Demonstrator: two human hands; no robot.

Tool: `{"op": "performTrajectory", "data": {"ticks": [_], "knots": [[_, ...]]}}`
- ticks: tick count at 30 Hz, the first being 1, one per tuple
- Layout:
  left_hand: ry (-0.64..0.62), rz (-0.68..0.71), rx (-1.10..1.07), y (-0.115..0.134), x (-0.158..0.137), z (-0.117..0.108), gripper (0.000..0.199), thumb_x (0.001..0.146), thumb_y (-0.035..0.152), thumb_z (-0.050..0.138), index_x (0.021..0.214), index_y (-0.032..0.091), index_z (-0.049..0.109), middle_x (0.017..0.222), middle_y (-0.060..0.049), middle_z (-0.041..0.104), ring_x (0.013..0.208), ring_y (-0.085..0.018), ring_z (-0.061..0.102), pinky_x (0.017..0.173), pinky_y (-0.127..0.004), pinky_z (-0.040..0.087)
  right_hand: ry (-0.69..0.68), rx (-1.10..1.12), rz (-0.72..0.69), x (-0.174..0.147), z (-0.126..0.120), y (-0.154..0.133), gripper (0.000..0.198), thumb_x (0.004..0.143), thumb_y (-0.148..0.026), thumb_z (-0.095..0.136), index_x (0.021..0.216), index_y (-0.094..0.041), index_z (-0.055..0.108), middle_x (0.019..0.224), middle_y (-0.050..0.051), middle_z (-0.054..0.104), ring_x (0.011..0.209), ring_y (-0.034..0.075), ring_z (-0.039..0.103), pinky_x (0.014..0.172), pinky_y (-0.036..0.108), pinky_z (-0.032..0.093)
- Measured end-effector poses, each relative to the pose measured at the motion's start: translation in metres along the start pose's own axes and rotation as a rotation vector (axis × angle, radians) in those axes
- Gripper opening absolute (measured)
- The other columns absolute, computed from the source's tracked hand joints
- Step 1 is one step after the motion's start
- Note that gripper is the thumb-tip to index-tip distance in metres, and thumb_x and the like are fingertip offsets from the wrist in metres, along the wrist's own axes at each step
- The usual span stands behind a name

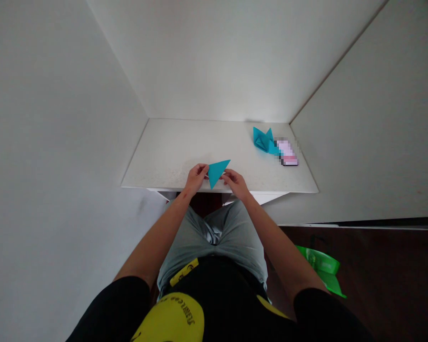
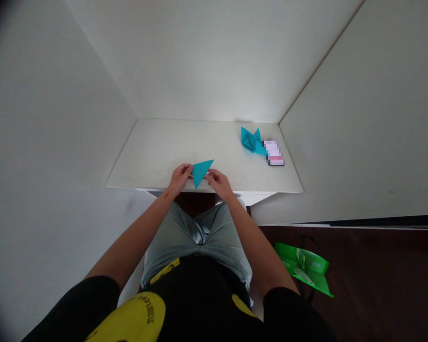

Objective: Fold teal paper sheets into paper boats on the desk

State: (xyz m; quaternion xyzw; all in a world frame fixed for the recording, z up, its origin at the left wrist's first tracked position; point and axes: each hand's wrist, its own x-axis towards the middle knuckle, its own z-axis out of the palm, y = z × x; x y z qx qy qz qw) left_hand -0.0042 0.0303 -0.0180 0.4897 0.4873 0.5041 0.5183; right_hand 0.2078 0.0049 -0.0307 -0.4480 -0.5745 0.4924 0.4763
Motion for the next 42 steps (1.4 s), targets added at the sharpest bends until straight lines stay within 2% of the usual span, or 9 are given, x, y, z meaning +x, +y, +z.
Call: {"op": "performTrajectory", "data": {"ticks": [7, 12, 18, 23, 29, 35, 42], "knots": [[-0.072, -0.038, 0.005, -0.002, -0.001, 0.0, 0.048, 0.082, 0.064, 0.082, 0.095, 0.019, 0.07, 0.091, -0.004, 0.076, 0.08, -0.019, 0.072, 0.071, -0.033, 0.065, -0.028, -0.051, -0.022, 0.0, 0.001, -0.003, 0.041, 0.088, -0.062, 0.074, 0.102, -0.024, 0.073, 0.084, 0.001, 0.071, 0.07, 0.017, 0.063, 0.069, 0.032, 0.055], [-0.06, -0.036, -0.03, -0.002, -0.001, -0.002, 0.053, 0.08, 0.067, 0.083, 0.096, 0.019, 0.069, 0.091, -0.004, 0.076, 0.081, -0.018, 0.072, 0.073, -0.033, 0.065, -0.034, 0.025, -0.015, 0.001, 0.001, -0.006, 0.044, 0.088, -0.056, 0.072, 0.118, -0.025, 0.073, 0.087, 0.001, 0.072, 0.074, 0.018, 0.065, 0.071, 0.033, 0.058], [-0.084, -0.042, -0.008, 0.001, -0.002, -0.001, 0.052, 0.08, 0.063, 0.085, 0.103, 0.019, 0.068, 0.092, -0.004, 0.077, 0.079, -0.016, 0.072, 0.07, -0.03, 0.064, -0.012, -0.063, 0.009, 0.0, 0.002, -0.007, 0.038, 0.087, -0.056, 0.07, 0.108, -0.025, 0.072, 0.083, 0.0, 0.069, 0.072, 0.018, 0.063, 0.073, 0.034, 0.059], [-0.032, -0.049, -0.005, 0.002, -0.002, 0.0, 0.048, 0.084, 0.059, 0.084, 0.104, 0.02, 0.066, 0.096, -0.004, 0.076, 0.082, -0.017, 0.073, 0.069, -0.03, 0.065, -0.029, -0.007, 0.005, -0.001, 0.002, -0.009, 0.045, 0.087, -0.056, 0.068, 0.121, -0.026, 0.07, 0.086, 0.001, 0.071, 0.077, 0.019, 0.065, 0.071, 0.034, 0.059], [-0.052, -0.038, 0.0, 0.003, -0.003, -0.001, 0.046, 0.083, 0.057, 0.085, 0.101, 0.019, 0.067, 0.099, -0.005, 0.076, 0.08, -0.017, 0.073, 0.07, -0.032, 0.066, -0.007, 0.007, 0.0, -0.001, 0.002, -0.005, 0.044, 0.086, -0.056, 0.072, 0.117, -0.025, 0.069, 0.085, 0.0, 0.069, 0.075, 0.018, 0.064, 0.071, 0.034, 0.059], [-0.12, -0.061, 0.023, 0.004, -0.006, -0.002, 0.046, 0.081, 0.057, 0.086, 0.099, 0.018, 0.068, 0.098, -0.006, 0.077, 0.08, -0.017, 0.074, 0.073, -0.033, 0.066, 0.009, -0.117, 0.032, -0.003, 0.001, 0.001, 0.042, 0.087, -0.059, 0.073, 0.112, -0.025, 0.069, 0.089, 0.001, 0.071, 0.083, 0.021, 0.067, 0.078, 0.036, 0.06], [-0.125, -0.054, 0.006, 0.004, -0.006, -0.002, 0.05, 0.078, 0.06, 0.086, 0.099, 0.019, 0.067, 0.095, -0.006, 0.077, 0.081, -0.018, 0.073, 0.073, -0.033, 0.065, -0.001, -0.081, 0.018, -0.005, 0.002, -0.003, 0.042, 0.089, -0.064, 0.07, 0.105, -0.026, 0.067, 0.085, 0.0, 0.067, 0.074, 0.019, 0.064, 0.071, 0.034, 0.057]]}}
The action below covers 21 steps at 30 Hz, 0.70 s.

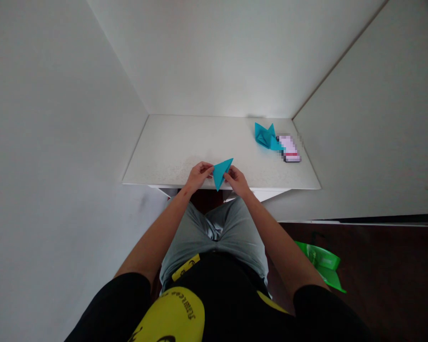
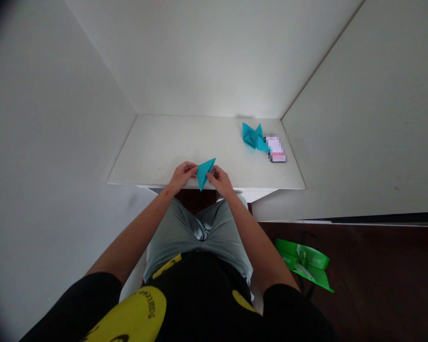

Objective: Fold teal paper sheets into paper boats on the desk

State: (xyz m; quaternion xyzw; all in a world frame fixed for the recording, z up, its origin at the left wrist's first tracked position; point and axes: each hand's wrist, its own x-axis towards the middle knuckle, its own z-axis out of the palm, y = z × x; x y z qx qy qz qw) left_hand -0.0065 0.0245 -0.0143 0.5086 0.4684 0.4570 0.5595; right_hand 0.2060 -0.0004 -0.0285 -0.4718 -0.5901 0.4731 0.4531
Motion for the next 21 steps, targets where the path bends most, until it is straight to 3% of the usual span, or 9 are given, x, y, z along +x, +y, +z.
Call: {"op": "performTrajectory", "data": {"ticks": [3, 7, 11, 17, 21], "knots": [[-0.016, 0.005, 0.021, 0.0, -0.001, 0.002, 0.05, 0.079, 0.061, 0.085, 0.099, 0.019, 0.067, 0.095, -0.005, 0.077, 0.081, -0.017, 0.073, 0.073, -0.032, 0.063, 0.006, -0.051, 0.009, 0.0, 0.0, 0.0, 0.039, 0.087, -0.061, 0.071, 0.105, -0.026, 0.069, 0.086, 0.001, 0.071, 0.078, 0.021, 0.065, 0.075, 0.036, 0.057], [-0.028, 0.042, 0.163, 0.003, -0.006, 0.007, 0.042, 0.083, 0.054, 0.084, 0.102, 0.019, 0.072, 0.091, -0.005, 0.076, 0.078, -0.017, 0.071, 0.072, -0.03, 0.059, 0.056, -0.075, 0.002, 0.001, 0.002, -0.002, 0.04, 0.083, -0.049, 0.07, 0.115, -0.025, 0.074, 0.102, 0.005, 0.079, 0.091, 0.026, 0.07, 0.087, 0.041, 0.058], [-0.044, 0.115, 0.298, 0.01, -0.013, 0.011, 0.034, 0.09, 0.048, 0.078, 0.109, 0.02, 0.078, 0.103, -0.008, 0.08, 0.084, -0.019, 0.073, 0.076, -0.031, 0.058, 0.087, -0.13, 0.0, 0.0, 0.005, -0.008, 0.039, 0.083, -0.043, 0.072, 0.118, -0.026, 0.075, 0.101, 0.003, 0.08, 0.091, 0.026, 0.071, 0.088, 0.041, 0.059], [-0.181, 0.095, 0.317, 0.017, -0.022, 0.005, 0.063, 0.076, 0.05, 0.092, 0.129, 0.02, 0.075, 0.1, -0.007, 0.08, 0.084, -0.021, 0.074, 0.078, -0.033, 0.06, 0.093, -0.196, 0.014, 0.002, 0.008, -0.011, 0.032, 0.084, -0.038, 0.072, 0.114, -0.027, 0.075, 0.09, -0.001, 0.076, 0.078, 0.021, 0.068, 0.079, 0.037, 0.057], [-0.211, 0.107, 0.255, 0.014, -0.018, 0.001, 0.06, 0.077, 0.047, 0.091, 0.129, 0.021, 0.075, 0.107, -0.009, 0.081, 0.094, -0.024, 0.076, 0.085, -0.036, 0.062, 0.084, -0.188, 0.026, 0.004, 0.006, -0.009, 0.034, 0.085, -0.045, 0.074, 0.114, -0.027, 0.075, 0.085, -0.001, 0.072, 0.076, 0.02, 0.065, 0.075, 0.034, 0.054]]}}
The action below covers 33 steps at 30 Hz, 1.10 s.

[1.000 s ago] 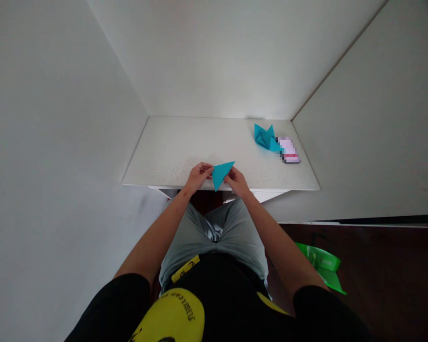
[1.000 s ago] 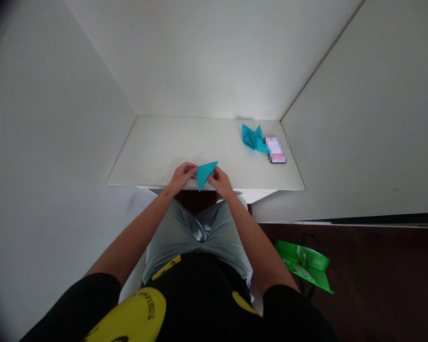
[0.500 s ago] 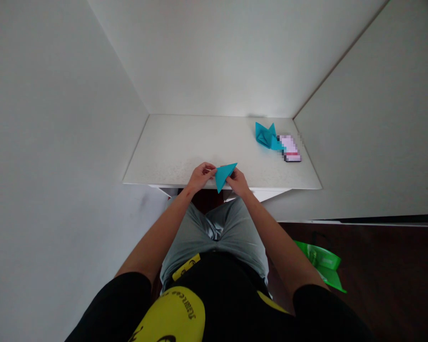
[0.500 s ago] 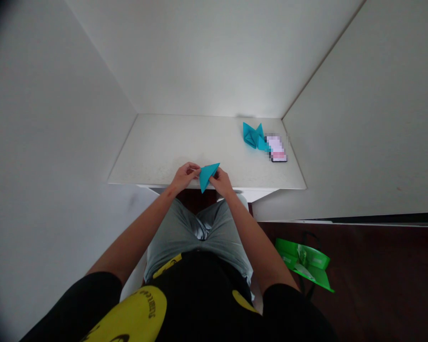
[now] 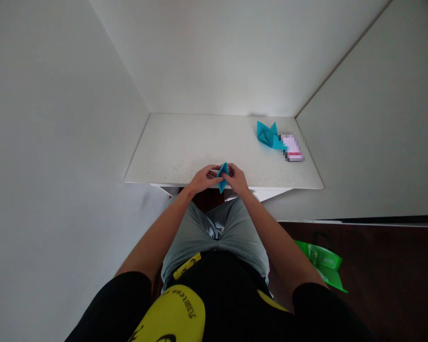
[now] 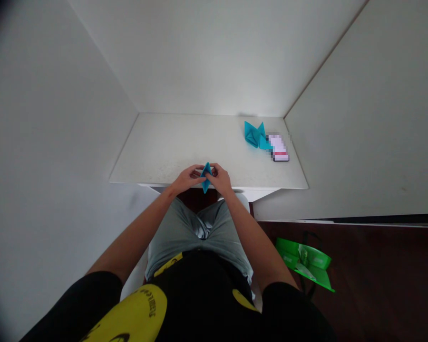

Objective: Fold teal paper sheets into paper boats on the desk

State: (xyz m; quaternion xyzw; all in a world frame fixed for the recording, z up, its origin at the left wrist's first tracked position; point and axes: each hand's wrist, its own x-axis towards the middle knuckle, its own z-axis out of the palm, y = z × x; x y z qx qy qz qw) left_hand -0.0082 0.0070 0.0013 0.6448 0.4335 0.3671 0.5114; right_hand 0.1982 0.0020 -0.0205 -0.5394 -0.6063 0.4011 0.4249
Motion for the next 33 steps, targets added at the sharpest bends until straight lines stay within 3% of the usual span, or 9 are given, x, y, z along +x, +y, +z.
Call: {"op": "performTrajectory", "data": {"ticks": [10, 14, 18, 24, 29, 33], "knots": [[-0.136, -0.019, -0.157, -0.003, 0.006, -0.009, 0.059, 0.08, 0.042, 0.087, 0.131, 0.017, 0.074, 0.104, -0.011, 0.081, 0.098, -0.026, 0.078, 0.091, -0.039, 0.062, -0.064, 0.149, 0.014, 0.007, -0.003, 0.002, 0.04, 0.09, -0.06, 0.071, 0.11, -0.026, 0.077, 0.093, 0.002, 0.076, 0.087, 0.023, 0.069, 0.08, 0.037, 0.057], [-0.095, -0.049, -0.157, -0.002, 0.008, -0.01, 0.052, 0.081, 0.04, 0.082, 0.128, 0.018, 0.076, 0.108, -0.01, 0.082, 0.095, -0.025, 0.077, 0.088, -0.037, 0.063, -0.088, 0.195, 0.009, 0.007, -0.006, 0.002, 0.045, 0.088, -0.064, 0.073, 0.112, -0.025, 0.077, 0.092, 0.002, 0.075, 0.085, 0.023, 0.068, 0.076, 0.036, 0.057], [-0.016, -0.083, -0.232, -0.006, 0.011, -0.01, 0.044, 0.083, 0.037, 0.074, 0.122, 0.019, 0.079, 0.12, -0.009, 0.081, 0.105, -0.027, 0.075, 0.088, -0.037, 0.063, -0.094, 0.256, 0.025, 0.008, -0.008, 0.004, 0.052, 0.086, -0.067, 0.075, 0.119, -0.026, 0.076, 0.087, 0.001, 0.072, 0.074, 0.02, 0.065, 0.067, 0.034, 0.057], [0.078, -0.161, -0.449, -0.014, 0.013, -0.013, 0.053, 0.081, 0.038, 0.07, 0.129, 0.017, 0.079, 0.12, -0.011, 0.082, 0.105, -0.029, 0.076, 0.093, -0.043, 0.062, -0.104, 0.277, -0.022, 0.007, -0.01, 0.002, 0.055, 0.091, -0.068, 0.072, 0.126, -0.026, 0.075, 0.079, -0.001, 0.069, 0.061, 0.015, 0.06, 0.062, 0.031, 0.054], [0.102, -0.132, -0.519, -0.014, 0.013, -0.015, 0.041, 0.08, 0.038, 0.07, 0.112, 0.017, 0.084, 0.144, -0.016, 0.072, 0.124, -0.033, 0.072, 0.107, -0.049, 0.056, -0.081, 0.302, -0.018, 0.005, -0.013, 0.001, 0.047, 0.088, -0.064, 0.075, 0.116, -0.026, 0.079, 0.095, 0.002, 0.076, 0.063, 0.014, 0.062, 0.063, 0.03, 0.056], [0.099, -0.106, -0.434, -0.014, 0.011, -0.015, 0.041, 0.083, 0.047, 0.076, 0.109, 0.017, 0.084, 0.154, -0.016, 0.065, 0.132, -0.035, 0.068, 0.11, -0.049, 0.054, -0.061, 0.265, 0.007, 0.004, -0.015, 0.001, 0.043, 0.09, -0.059, 0.073, 0.112, -0.024, 0.08, 0.081, 0.001, 0.075, 0.061, 0.015, 0.063, 0.069, 0.033, 0.056]]}}
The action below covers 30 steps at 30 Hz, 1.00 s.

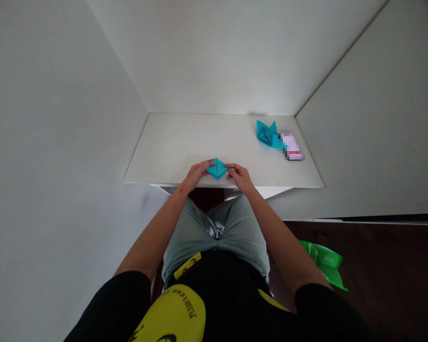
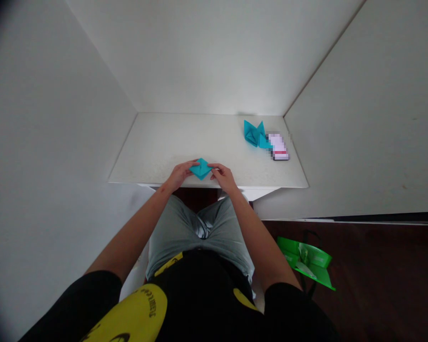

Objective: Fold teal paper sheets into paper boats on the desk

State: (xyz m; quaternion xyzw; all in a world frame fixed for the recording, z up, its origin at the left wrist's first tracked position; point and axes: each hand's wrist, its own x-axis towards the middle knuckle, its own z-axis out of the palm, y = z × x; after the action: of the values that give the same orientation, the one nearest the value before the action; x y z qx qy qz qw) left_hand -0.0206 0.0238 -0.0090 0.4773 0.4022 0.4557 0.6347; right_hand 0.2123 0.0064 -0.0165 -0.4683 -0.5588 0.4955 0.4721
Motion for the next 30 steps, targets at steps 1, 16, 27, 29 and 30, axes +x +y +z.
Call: {"op": "performTrajectory", "data": {"ticks": [1, 16, 27, 29, 30], "knots": [[0.001, 0.009, 0.052, -0.001, 0.0, 0.0, 0.042, 0.08, 0.047, 0.081, 0.11, 0.017, 0.083, 0.153, -0.016, 0.066, 0.131, -0.034, 0.068, 0.11, -0.047, 0.054, 0.003, -0.006, 0.007, 0.0, 0.0, 0.0, 0.043, 0.09, -0.059, 0.073, 0.112, -0.023, 0.08, 0.077, 0.0, 0.073, 0.062, 0.015, 0.063, 0.068, 0.032, 0.056], [0.09, -0.064, 0.165, -0.008, 0.006, 0.009, 0.05, 0.08, 0.061, 0.085, 0.101, 0.016, 0.077, 0.095, -0.007, 0.079, 0.087, -0.022, 0.073, 0.081, -0.037, 0.064, 0.053, -0.097, 0.09, 0.007, 0.008, -0.002, 0.045, 0.082, -0.067, 0.077, 0.088, -0.023, 0.071, 0.077, -0.001, 0.07, 0.058, 0.014, 0.057, 0.058, 0.03, 0.05], [0.326, 0.034, -0.145, -0.01, 0.008, 0.011, 0.044, 0.082, 0.055, 0.087, 0.095, 0.019, 0.065, 0.095, -0.002, 0.074, 0.093, -0.018, 0.074, 0.094, -0.04, 0.065, 0.296, 0.139, 0.031, 0.008, 0.003, -0.003, 0.049, 0.079, -0.069, 0.081, 0.089, -0.026, 0.061, 0.081, -0.005, 0.065, 0.063, 0.012, 0.06, 0.066, 0.028, 0.055], [0.383, 0.047, -0.214, -0.012, 0.01, 0.011, 0.043, 0.086, 0.053, 0.084, 0.094, 0.021, 0.057, 0.095, -0.001, 0.073, 0.091, -0.016, 0.075, 0.097, -0.041, 0.065, 0.329, 0.183, 0.024, 0.009, 0.003, -0.001, 0.049, 0.079, -0.068, 0.081, 0.091, -0.026, 0.058, 0.079, -0.007, 0.062, 0.062, 0.012, 0.061, 0.066, 0.028, 0.055], [0.404, 0.045, -0.238, -0.013, 0.01, 0.011, 0.043, 0.088, 0.053, 0.083, 0.094, 0.021, 0.054, 0.095, -0.001, 0.073, 0.09, -0.016, 0.076, 0.097, -0.042, 0.065, 0.336, 0.2, 0.026, 0.01, 0.003, 0.0, 0.05, 0.079, -0.068, 0.081, 0.093, -0.027, 0.056, 0.078, -0.008, 0.061, 0.061, 0.012, 0.062, 0.065, 0.027, 0.055]]}}
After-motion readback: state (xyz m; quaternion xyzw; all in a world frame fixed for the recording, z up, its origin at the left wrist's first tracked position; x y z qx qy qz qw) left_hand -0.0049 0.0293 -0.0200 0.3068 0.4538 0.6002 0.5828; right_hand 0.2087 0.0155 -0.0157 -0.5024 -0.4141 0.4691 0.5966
